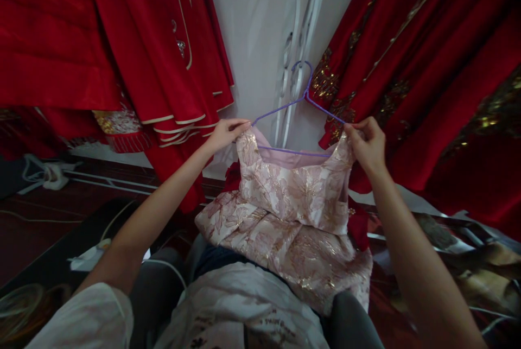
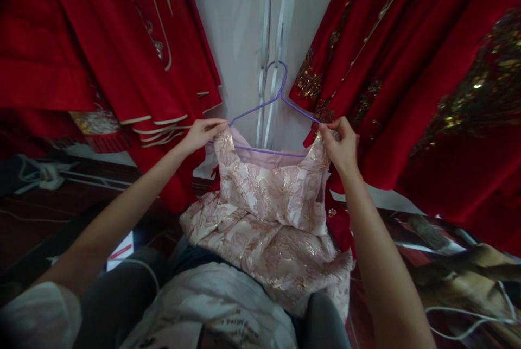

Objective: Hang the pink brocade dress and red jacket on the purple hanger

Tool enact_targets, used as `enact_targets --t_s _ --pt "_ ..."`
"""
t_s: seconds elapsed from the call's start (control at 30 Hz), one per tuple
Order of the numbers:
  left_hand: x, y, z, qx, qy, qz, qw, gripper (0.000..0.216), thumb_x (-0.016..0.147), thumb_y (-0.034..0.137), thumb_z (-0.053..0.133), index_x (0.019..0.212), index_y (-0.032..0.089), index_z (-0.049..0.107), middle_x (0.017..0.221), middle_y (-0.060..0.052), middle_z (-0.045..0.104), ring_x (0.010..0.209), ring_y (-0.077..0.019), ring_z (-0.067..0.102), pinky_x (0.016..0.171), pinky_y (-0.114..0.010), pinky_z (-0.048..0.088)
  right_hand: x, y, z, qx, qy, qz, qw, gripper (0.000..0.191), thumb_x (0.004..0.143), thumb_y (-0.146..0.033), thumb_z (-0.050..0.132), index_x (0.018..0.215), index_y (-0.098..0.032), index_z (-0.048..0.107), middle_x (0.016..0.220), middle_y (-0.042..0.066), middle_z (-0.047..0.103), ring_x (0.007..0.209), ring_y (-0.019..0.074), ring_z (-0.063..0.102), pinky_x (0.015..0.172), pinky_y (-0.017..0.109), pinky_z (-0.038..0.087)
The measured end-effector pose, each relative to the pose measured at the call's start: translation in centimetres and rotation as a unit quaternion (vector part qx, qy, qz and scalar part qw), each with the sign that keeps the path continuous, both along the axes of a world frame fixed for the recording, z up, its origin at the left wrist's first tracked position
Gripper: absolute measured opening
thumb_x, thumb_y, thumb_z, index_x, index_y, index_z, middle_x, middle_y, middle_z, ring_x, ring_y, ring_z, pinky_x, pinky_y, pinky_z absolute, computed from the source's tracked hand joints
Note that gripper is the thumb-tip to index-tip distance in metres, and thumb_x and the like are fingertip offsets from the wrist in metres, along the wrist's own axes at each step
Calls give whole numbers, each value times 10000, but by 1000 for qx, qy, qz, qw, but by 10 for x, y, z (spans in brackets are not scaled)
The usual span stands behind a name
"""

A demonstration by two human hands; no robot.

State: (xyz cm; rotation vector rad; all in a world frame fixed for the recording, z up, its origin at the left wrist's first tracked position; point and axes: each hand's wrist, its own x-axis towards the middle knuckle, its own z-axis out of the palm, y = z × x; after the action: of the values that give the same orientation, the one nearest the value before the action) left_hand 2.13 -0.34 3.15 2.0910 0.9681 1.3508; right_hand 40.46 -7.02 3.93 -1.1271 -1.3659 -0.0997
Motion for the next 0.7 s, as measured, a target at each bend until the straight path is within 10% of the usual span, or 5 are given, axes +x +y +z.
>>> enact_targets --t_s 0.2,0.33,0.53,0.7 --pt "-10 0 16 -56 -7 -50 997 527 862 588 486 1058 147 700 965 -92 723 837 -160 646 749 -268 502 -3 5 -4 -37 58 42 997 330 727 -501 669 692 -239 471 648 -22 530 588 145 499 580 295 444" --pt "-37 18 -47 -133 -63 2 989 527 879 574 432 1069 136 656 900 -106 707 758 -168 644 701 -299 517 -3 14 -12 -47 85 63 993 330 711 -487 686 687 -241 468 661 -29 545 596 140 525 588 287 461" --pt "-50 10 -148 -172 134 47 975 355 588 380 767 855 155 701 987 -101 682 1002 -276 594 928 -390 452 -2 20 -18 -46 91 69 992 300 721 -462 687 699 -243 482 700 -18 585 610 144 538 587 283 462" --pt "-32 1 -161 -209 71 71 973 290 775 436 567 755 161 657 777 -65 681 806 -218 628 778 -337 502 -4 20 -18 -42 93 66 993 327 706 -493 686 702 -237 483 666 -25 562 572 132 494 559 271 433"
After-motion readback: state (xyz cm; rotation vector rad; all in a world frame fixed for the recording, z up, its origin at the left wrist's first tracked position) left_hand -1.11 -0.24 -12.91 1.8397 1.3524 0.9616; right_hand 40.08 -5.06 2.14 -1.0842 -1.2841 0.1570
